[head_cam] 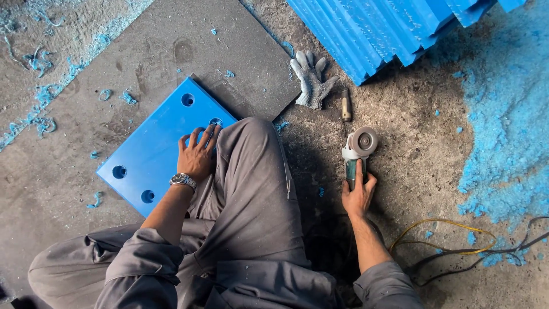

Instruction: Finishing the edges of blue plastic blocks using an angle grinder and checking them for quality.

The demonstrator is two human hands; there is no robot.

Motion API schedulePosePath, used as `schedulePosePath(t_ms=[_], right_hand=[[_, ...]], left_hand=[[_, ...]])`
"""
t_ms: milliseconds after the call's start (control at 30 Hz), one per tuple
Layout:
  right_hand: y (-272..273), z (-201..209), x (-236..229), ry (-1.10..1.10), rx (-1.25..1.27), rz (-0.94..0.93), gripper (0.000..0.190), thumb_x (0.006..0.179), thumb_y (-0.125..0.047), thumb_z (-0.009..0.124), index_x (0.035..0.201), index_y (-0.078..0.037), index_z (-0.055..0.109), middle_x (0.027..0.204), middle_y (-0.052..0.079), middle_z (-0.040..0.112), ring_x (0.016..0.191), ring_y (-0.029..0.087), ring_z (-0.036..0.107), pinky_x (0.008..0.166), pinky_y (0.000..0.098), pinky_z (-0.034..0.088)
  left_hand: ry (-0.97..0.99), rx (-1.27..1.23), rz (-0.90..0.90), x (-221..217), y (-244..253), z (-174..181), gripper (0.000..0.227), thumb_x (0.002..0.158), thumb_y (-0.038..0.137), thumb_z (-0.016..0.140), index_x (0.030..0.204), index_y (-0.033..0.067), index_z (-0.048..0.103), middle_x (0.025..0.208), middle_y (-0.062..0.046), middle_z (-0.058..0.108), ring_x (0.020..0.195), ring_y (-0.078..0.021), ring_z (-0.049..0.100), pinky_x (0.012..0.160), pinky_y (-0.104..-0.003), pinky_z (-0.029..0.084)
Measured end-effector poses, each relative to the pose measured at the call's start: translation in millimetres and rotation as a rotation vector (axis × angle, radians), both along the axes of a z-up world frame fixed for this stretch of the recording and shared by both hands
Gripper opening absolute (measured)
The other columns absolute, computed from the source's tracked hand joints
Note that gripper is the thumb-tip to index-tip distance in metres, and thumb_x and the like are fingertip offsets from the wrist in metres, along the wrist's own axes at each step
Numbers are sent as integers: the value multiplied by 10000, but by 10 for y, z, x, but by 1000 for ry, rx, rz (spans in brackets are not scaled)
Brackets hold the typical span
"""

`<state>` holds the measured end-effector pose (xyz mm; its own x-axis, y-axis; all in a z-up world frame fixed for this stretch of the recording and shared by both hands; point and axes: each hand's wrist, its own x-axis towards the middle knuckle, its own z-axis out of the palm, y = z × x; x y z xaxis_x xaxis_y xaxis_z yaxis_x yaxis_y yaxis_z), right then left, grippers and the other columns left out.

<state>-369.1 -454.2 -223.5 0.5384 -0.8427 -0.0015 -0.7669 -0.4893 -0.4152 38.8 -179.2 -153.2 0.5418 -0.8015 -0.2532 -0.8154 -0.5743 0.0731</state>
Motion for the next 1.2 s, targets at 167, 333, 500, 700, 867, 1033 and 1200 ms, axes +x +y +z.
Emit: schedulePosePath(t_ms=[167,333,500,700,867,1033,1200], right_hand=[[149,-24,68,91,-117,-84,920,846,-139,799,1627,-341,358,1392,240,399,1240,448,468,1048,565,424],[159,-61,52,135,-136,-122,884,876,-174,802,1619,-370,365,1430,235,383,1245,449,445,1057,579,390],[142,-66,51,121,-141,-141,894,867,-167,793,1628,-353,360,1451,232,372,1271,445,434,1088,572,369],[386,331,557,-2,-281,-89,712,834,-176,807,1468,-85,495,1392,182,430,1310,398,451,1114,550,376],[198,77,1694,-163,31,39,584,924,-217,721,1426,-30,489,1402,215,457,1302,354,507,1088,506,458],[-900,-498,2711,-6,-146,-249,798,836,-236,759,1466,20,342,1502,354,345,1382,509,371,1108,622,346],[-1468,-433,2829,466,84,-528,610,939,-339,598,1413,10,435,1455,278,414,1302,433,429,1058,581,380]], left_hand=[[-52,-138,2,-61,171,-297,727,968,200,576,1630,231,277,1681,-11,301,1496,-265,318,1199,-523,232],[68,-148,113,-144,443,-98,805,872,242,668,1595,276,315,1689,-84,258,1520,-287,288,1231,-507,203],[71,-221,294,-212,855,-69,898,769,310,807,1569,303,399,1684,-114,263,1526,-325,284,1242,-511,229],[81,-265,415,-245,908,-127,956,720,349,858,1560,276,408,1686,-146,240,1541,-347,256,1242,-522,214],[107,-272,431,-231,875,-87,940,733,335,851,1559,274,407,1681,-148,237,1547,-351,243,1248,-527,204],[120,-259,444,-213,860,-70,945,733,319,844,1563,283,394,1689,-137,229,1554,-338,236,1251,-515,201],[109,-190,471,-203,888,31,950,740,372,848,1554,389,359,1695,-72,194,1553,-360,189,1201,-697,180]])
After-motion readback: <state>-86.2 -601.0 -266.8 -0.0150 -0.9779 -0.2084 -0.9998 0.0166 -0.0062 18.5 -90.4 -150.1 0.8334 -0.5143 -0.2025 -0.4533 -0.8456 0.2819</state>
